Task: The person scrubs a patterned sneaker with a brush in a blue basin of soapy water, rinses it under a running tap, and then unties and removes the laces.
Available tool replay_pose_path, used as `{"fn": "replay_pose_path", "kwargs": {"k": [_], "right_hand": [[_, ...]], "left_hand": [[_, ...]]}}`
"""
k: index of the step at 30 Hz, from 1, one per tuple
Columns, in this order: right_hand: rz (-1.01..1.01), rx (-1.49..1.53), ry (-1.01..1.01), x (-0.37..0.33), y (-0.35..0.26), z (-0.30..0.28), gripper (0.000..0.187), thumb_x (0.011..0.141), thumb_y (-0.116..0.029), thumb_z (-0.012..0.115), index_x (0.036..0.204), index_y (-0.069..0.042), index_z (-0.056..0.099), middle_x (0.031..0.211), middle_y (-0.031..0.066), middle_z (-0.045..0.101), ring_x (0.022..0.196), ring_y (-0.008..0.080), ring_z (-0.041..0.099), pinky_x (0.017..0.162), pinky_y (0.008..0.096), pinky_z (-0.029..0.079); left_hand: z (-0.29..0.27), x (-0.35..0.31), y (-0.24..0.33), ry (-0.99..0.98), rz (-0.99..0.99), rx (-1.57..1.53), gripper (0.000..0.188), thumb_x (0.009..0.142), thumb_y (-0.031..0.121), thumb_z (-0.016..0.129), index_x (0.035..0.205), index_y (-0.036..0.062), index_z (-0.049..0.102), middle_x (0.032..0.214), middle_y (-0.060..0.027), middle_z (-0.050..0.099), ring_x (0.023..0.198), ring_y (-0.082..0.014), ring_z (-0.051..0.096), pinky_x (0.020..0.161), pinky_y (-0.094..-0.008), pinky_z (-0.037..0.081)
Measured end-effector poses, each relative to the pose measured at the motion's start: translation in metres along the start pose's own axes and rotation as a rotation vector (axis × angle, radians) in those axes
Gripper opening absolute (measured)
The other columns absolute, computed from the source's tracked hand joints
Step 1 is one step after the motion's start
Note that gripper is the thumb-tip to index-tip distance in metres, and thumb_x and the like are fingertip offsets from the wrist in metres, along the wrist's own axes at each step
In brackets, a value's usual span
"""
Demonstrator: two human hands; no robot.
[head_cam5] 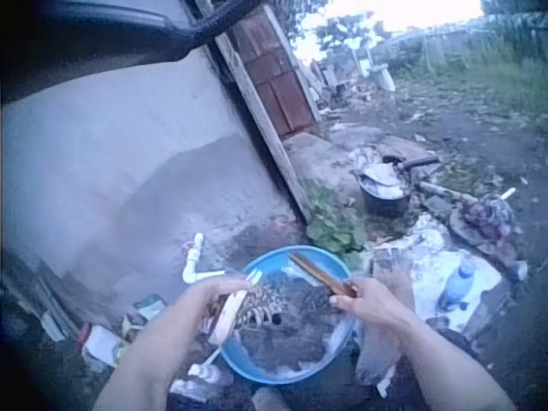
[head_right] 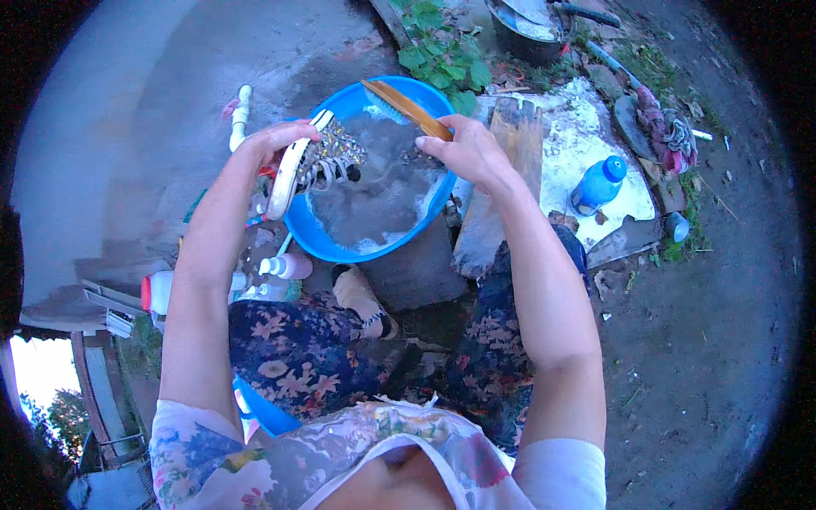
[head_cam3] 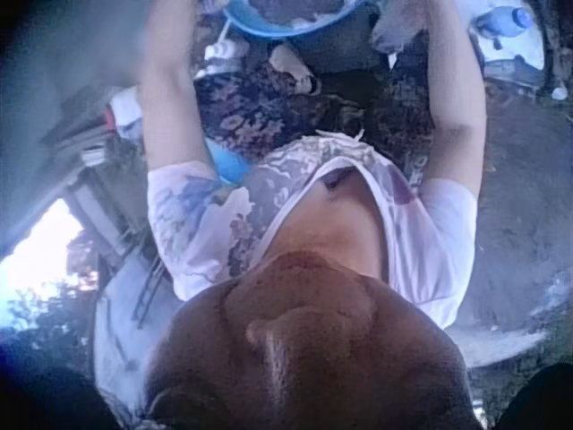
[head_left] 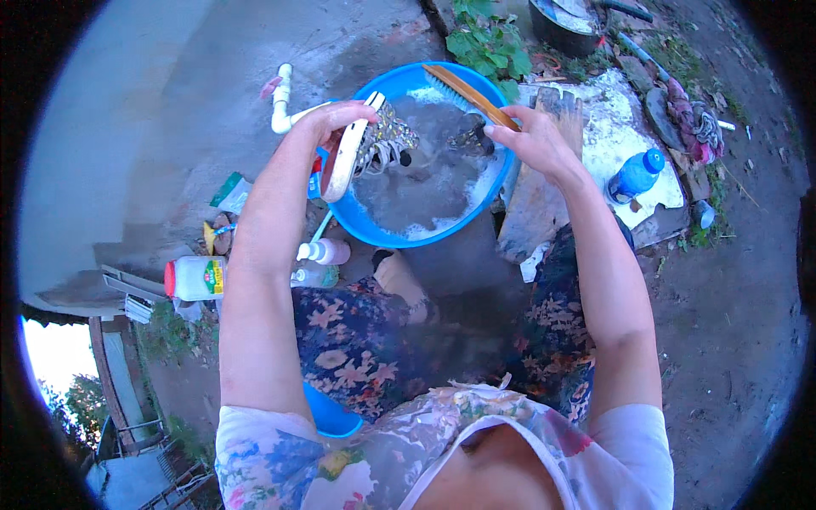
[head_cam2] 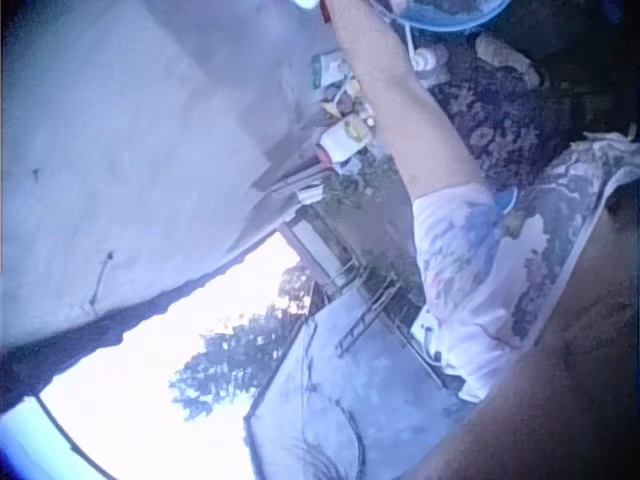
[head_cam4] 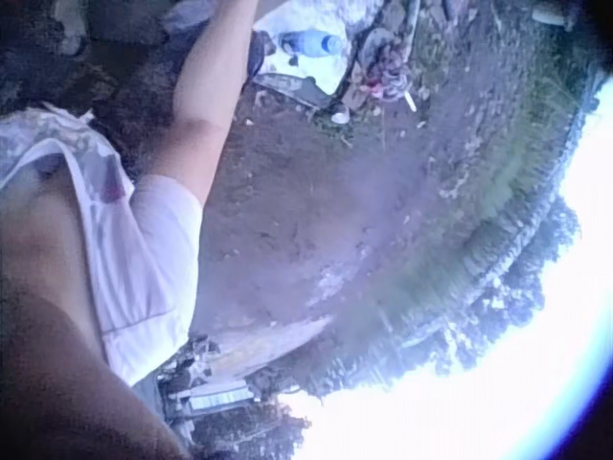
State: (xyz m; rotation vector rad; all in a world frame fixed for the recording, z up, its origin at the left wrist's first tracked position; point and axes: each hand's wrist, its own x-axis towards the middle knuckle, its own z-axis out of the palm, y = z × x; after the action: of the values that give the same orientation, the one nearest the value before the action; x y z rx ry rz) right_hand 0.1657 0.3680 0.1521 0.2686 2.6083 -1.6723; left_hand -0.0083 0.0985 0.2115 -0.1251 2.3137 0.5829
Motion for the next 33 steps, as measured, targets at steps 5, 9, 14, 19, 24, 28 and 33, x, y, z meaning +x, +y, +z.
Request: {"fn": "replay_pose_path", "kwargs": {"k": [5,9,14,19,24,28,33], "right_hand": [[-0.002,0.033,0.075,0.011,0.020,0.009,0.063,0.075,-0.040,0.068,0.119,0.004,0.054,0.106,0.0211,0.062,0.099,0.0289,0.060,0.086,0.0361,0.045],[-0.011,0.031,0.088,0.011,0.026,0.007,0.063,0.075,-0.040,0.067,0.119,0.003,0.054,0.107,0.0210,0.061,0.100,0.0290,0.060,0.087,0.0364,0.045],[0.001,0.054,0.103,0.004,0.025,0.000,0.060,0.075,-0.038,0.066,0.117,0.003,0.056,0.107,0.0209,0.061,0.099,0.0290,0.060,0.086,0.0368,0.045],[0.006,0.067,0.126,0.001,0.023,-0.004,0.057,0.074,-0.037,0.066,0.113,0.004,0.058,0.102,0.0202,0.063,0.096,0.0279,0.061,0.083,0.0365,0.046],[0.056,0.102,0.093,-0.006,0.015,-0.010,0.055,0.075,-0.037,0.067,0.111,0.004,0.059,0.099,0.0192,0.063,0.092,0.0272,0.062,0.081,0.0367,0.046],[0.072,0.106,0.088,-0.003,0.016,-0.010,0.055,0.075,-0.036,0.067,0.112,0.004,0.059,0.101,0.0193,0.063,0.094,0.0273,0.061,0.083,0.0364,0.046],[0.070,0.079,0.084,-0.002,0.017,-0.008,0.058,0.075,-0.036,0.067,0.115,0.005,0.057,0.106,0.0200,0.062,0.099,0.0279,0.060,0.086,0.0360,0.045]], "left_hand": [[-0.013,-0.037,0.006,0.016,0.094,-0.051,0.059,0.074,0.025,0.062,0.130,0.0206,0.044,0.089,-0.0001,0.058,0.074,-0.0115,0.057,0.061,-0.0302,0.050],[-0.020,-0.048,0.006,0.058,0.083,0.050,0.055,0.075,0.026,0.060,0.128,0.0190,0.046,0.092,-0.0013,0.059,0.076,-0.0108,0.058,0.062,-0.0292,0.051],[-0.012,-0.062,0.011,0.009,0.110,-0.001,0.052,0.074,0.025,0.061,0.124,0.0160,0.048,0.095,-0.0020,0.060,0.078,-0.0105,0.058,0.062,-0.0289,0.052],[-0.006,-0.057,0.013,-0.009,0.097,-0.020,0.060,0.073,0.026,0.063,0.130,0.0202,0.044,0.102,-0.0027,0.060,0.081,-0.0116,0.059,0.064,-0.0304,0.052],[-0.009,-0.051,0.010,-0.024,0.104,-0.012,0.072,0.070,0.030,0.065,0.137,0.0272,0.038,0.111,-0.0031,0.059,0.085,-0.0138,0.059,0.065,-0.0323,0.051],[-0.008,-0.048,0.011,-0.005,0.085,0.020,0.073,0.069,0.031,0.065,0.137,0.0277,0.038,0.114,-0.0037,0.058,0.091,-0.0153,0.058,0.067,-0.0351,0.051],[-0.006,-0.049,0.005,-0.058,0.106,-0.010,0.073,0.069,0.032,0.065,0.137,0.0286,0.038,0.115,-0.0044,0.058,0.094,-0.0158,0.057,0.069,-0.0373,0.051]]}}
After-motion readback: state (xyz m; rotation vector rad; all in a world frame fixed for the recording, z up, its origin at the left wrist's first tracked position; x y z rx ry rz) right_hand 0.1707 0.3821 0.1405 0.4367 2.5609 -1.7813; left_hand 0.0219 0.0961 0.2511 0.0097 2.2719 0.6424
